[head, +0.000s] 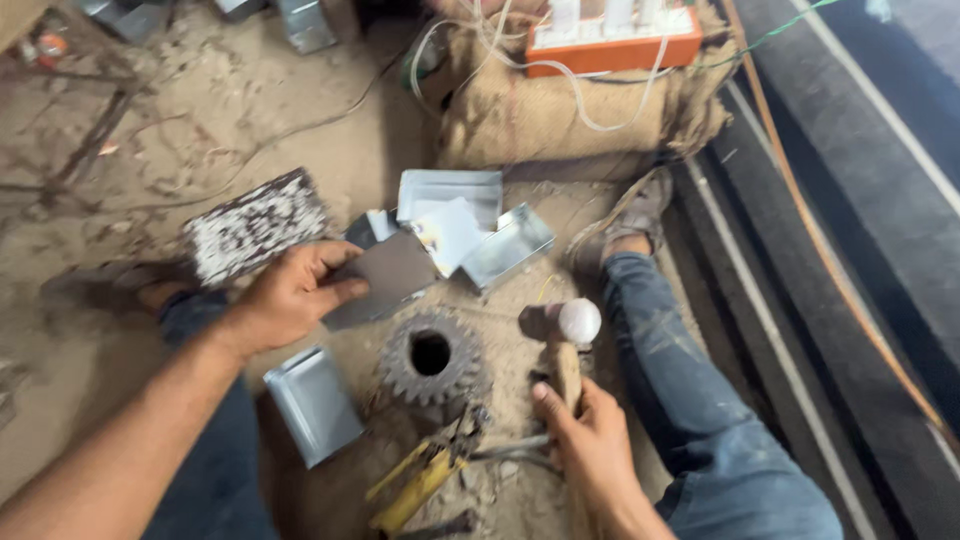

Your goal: The person sits on the ground and repeatedly hammers rectangular metal boxes placed on a gear-shaped anvil. They pick up each box, position it, strike it with a hammer, and set it aside, repeating the process for several units.

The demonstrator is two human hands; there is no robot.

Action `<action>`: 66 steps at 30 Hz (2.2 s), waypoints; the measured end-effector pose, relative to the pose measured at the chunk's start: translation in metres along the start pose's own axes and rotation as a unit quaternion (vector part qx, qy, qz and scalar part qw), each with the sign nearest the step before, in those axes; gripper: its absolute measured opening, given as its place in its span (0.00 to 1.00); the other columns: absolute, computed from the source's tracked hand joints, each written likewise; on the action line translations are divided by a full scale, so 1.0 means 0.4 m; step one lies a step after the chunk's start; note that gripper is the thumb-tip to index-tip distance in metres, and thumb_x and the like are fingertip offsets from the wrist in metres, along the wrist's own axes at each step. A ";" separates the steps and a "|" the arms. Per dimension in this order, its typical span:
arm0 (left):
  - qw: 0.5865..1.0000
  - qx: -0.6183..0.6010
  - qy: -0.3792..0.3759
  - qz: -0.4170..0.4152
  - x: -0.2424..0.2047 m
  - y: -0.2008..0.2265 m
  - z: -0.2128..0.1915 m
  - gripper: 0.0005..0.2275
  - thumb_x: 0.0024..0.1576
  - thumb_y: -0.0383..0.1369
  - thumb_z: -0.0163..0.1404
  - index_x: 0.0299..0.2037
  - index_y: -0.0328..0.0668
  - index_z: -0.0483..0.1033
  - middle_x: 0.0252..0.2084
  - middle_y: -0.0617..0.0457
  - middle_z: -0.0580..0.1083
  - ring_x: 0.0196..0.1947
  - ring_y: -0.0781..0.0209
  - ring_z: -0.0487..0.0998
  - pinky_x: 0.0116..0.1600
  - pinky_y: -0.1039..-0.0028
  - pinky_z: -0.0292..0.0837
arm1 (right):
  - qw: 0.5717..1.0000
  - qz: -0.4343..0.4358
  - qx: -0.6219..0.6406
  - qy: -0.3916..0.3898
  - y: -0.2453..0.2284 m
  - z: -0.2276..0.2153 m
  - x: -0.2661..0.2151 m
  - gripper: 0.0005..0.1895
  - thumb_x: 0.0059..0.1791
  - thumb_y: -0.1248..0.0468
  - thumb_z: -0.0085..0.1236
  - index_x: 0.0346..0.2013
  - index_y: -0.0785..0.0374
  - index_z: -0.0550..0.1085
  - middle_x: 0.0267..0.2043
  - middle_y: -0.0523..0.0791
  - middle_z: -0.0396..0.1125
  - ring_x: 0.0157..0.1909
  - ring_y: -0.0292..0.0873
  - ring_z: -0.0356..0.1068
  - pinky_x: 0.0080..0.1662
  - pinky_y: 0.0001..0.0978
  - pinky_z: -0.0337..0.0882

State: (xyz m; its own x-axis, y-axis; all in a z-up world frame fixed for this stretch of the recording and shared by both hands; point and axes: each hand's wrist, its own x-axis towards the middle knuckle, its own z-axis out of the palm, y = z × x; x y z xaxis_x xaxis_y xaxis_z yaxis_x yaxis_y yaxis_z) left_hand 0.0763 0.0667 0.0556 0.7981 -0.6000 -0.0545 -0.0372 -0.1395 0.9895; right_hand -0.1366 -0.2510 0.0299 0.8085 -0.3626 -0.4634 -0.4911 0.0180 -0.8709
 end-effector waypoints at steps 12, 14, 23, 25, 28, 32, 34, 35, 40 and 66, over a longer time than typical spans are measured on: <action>0.866 0.435 0.144 -0.199 -0.074 0.014 0.178 0.22 0.65 0.48 0.42 0.29 0.42 0.81 0.27 0.49 0.75 0.28 0.51 0.75 0.38 0.56 0.70 | 0.997 -0.054 0.004 -0.051 0.014 0.030 -0.031 0.21 0.55 0.48 0.50 0.29 0.63 0.70 0.19 0.40 0.61 0.16 0.32 0.57 0.20 0.27 0.58; 0.853 0.475 0.159 -0.147 -0.057 -0.028 0.223 0.25 0.65 0.51 0.41 0.25 0.42 0.80 0.23 0.44 0.74 0.26 0.44 0.75 0.37 0.51 0.71 | 0.997 -0.040 -0.002 -0.059 0.012 0.031 -0.036 0.21 0.55 0.49 0.49 0.28 0.64 0.68 0.18 0.41 0.61 0.15 0.34 0.57 0.19 0.29 0.58; 0.846 0.490 0.207 0.040 -0.024 -0.182 0.237 0.23 0.66 0.44 0.39 0.23 0.48 0.80 0.18 0.47 0.75 0.18 0.54 0.71 0.38 0.56 0.61 | 0.967 -0.202 0.023 -0.157 -0.048 0.043 -0.145 0.17 0.58 0.54 0.51 0.33 0.64 0.70 0.23 0.38 0.61 0.23 0.30 0.57 0.26 0.24 0.58; 0.866 0.474 0.160 -0.015 -0.009 -0.203 0.238 0.25 0.68 0.45 0.36 0.24 0.44 0.79 0.19 0.45 0.76 0.21 0.47 0.73 0.40 0.56 0.66 | 0.974 -0.172 -0.028 -0.147 -0.044 0.055 -0.148 0.16 0.57 0.54 0.52 0.34 0.64 0.71 0.22 0.38 0.60 0.22 0.30 0.56 0.25 0.25 0.57; 0.874 0.453 0.178 0.016 -0.016 -0.208 0.242 0.24 0.69 0.45 0.37 0.25 0.42 0.79 0.21 0.42 0.75 0.22 0.44 0.75 0.41 0.53 0.67 | 0.984 -0.074 -0.113 -0.113 -0.049 0.081 -0.135 0.15 0.54 0.53 0.52 0.33 0.63 0.73 0.19 0.39 0.60 0.17 0.31 0.55 0.21 0.27 0.56; 0.861 0.468 0.198 0.001 -0.011 -0.195 0.231 0.24 0.67 0.47 0.39 0.24 0.45 0.80 0.22 0.40 0.75 0.23 0.43 0.75 0.41 0.51 0.66 | 0.985 -0.105 -0.091 -0.098 -0.057 0.074 -0.119 0.18 0.55 0.52 0.52 0.32 0.65 0.71 0.19 0.38 0.61 0.18 0.30 0.56 0.21 0.27 0.56; 0.867 0.464 0.177 -0.026 -0.018 -0.198 0.236 0.25 0.67 0.46 0.37 0.23 0.44 0.79 0.19 0.43 0.75 0.21 0.45 0.74 0.45 0.50 0.64 | 0.985 -0.122 -0.071 -0.098 -0.042 0.077 -0.119 0.17 0.55 0.52 0.52 0.33 0.64 0.71 0.20 0.38 0.60 0.19 0.30 0.54 0.21 0.27 0.54; 0.871 0.462 0.164 -0.039 -0.016 -0.198 0.242 0.26 0.67 0.46 0.36 0.22 0.44 0.79 0.18 0.45 0.74 0.20 0.45 0.74 0.47 0.49 0.63 | 0.986 -0.118 -0.064 -0.099 -0.033 0.083 -0.114 0.16 0.54 0.52 0.52 0.35 0.63 0.72 0.20 0.37 0.59 0.19 0.30 0.53 0.21 0.27 0.53; 0.870 0.453 0.194 -0.008 -0.010 -0.186 0.237 0.25 0.67 0.48 0.38 0.24 0.45 0.80 0.22 0.42 0.74 0.26 0.44 0.74 0.47 0.48 0.63 | 0.977 -0.127 -0.161 -0.067 -0.022 0.106 -0.088 0.19 0.55 0.52 0.53 0.30 0.65 0.71 0.19 0.39 0.60 0.20 0.30 0.56 0.23 0.27 0.57; 0.874 0.452 0.180 0.005 -0.009 -0.213 0.236 0.26 0.67 0.47 0.36 0.24 0.43 0.79 0.20 0.44 0.73 0.21 0.47 0.72 0.44 0.50 0.64 | 0.976 -0.133 -0.159 -0.059 -0.081 0.141 -0.053 0.19 0.54 0.50 0.50 0.31 0.63 0.72 0.17 0.39 0.63 0.18 0.31 0.61 0.23 0.27 0.61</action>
State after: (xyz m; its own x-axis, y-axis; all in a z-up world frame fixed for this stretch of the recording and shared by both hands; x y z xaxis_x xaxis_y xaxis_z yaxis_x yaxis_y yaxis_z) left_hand 0.0197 0.0063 -0.0412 0.9264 -0.3412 0.1593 -0.3751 -0.7986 0.4706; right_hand -0.1195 -0.1914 0.0586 0.9438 -0.2045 -0.2597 -0.3192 -0.3600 -0.8766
